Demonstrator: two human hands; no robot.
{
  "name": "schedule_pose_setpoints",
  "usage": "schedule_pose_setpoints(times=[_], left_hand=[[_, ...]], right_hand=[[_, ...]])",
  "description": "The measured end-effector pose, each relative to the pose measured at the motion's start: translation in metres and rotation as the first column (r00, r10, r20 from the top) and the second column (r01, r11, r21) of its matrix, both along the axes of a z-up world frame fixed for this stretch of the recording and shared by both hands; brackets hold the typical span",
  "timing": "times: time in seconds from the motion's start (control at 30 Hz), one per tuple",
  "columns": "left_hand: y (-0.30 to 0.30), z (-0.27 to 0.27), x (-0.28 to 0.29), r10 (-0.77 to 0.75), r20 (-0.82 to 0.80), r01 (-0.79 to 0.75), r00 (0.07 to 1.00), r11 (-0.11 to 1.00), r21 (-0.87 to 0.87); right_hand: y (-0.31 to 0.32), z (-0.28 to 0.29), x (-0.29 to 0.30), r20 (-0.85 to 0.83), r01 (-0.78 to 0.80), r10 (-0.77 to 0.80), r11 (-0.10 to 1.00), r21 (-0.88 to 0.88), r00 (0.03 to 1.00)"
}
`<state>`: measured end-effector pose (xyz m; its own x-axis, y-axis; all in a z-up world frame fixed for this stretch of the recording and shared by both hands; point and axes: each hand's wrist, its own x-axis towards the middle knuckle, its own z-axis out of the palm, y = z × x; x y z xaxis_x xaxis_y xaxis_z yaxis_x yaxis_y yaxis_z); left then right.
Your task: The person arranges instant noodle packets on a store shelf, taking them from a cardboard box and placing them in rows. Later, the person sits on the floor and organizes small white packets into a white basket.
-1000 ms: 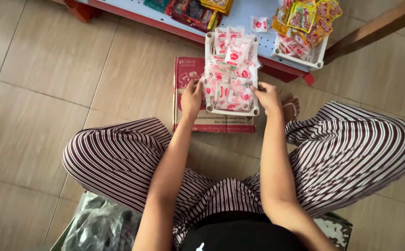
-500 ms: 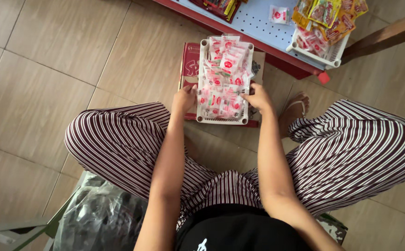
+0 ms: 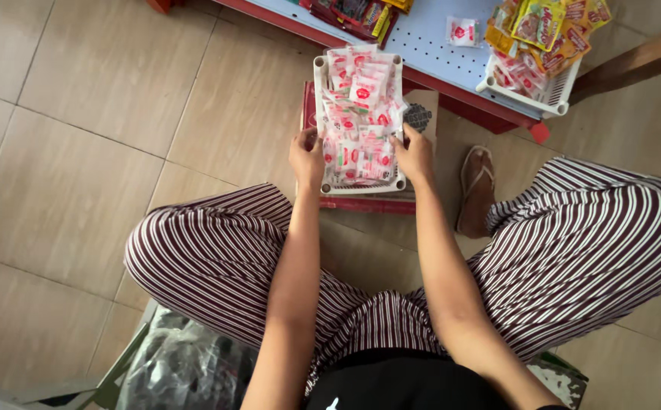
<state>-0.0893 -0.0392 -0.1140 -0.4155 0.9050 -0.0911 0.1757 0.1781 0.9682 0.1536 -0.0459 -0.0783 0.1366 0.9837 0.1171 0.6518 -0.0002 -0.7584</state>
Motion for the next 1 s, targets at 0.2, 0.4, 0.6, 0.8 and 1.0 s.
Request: schedule_pose_setpoints(times=[0.2, 0.4, 0.6, 0.8, 1.0], left_hand=[[0.002, 0.012, -0.020, -0.026, 0.045, 0.026, 0.999, 1.000, 0.005], [0.006, 0.009, -0.027, -0.087, -0.011, 0.086, 0.996, 0.994, -0.067], [0.018, 0.054, -0.019, -0.052, 0.131, 0.056, 0.990, 0.998, -0.021], [-0.012, 0.192, -0.037, -0.364, 0.025, 0.360, 0.931, 0.928, 0.099], [-0.029, 0.257, -0.062, -0.490, -0.267, 0.537, 0.830, 0.830, 0.147]], right_hand=[[0.015, 0.008, -0.008, 0.027, 0.061, -0.056, 0.969, -0.241, 0.998], [0.014, 0.007, -0.002, -0.104, 0.071, -0.097, 0.970, -0.234, 0.990], [0.015, 0.006, -0.004, 0.178, 0.036, -0.061, 0.989, 0.141, 0.982], [0.029, 0.001, -0.014, 0.021, -0.036, 0.035, 0.997, 0.072, 0.999], [0.020, 0.011, -0.038, 0.254, 0.072, -0.063, 0.997, -0.027, 0.965]])
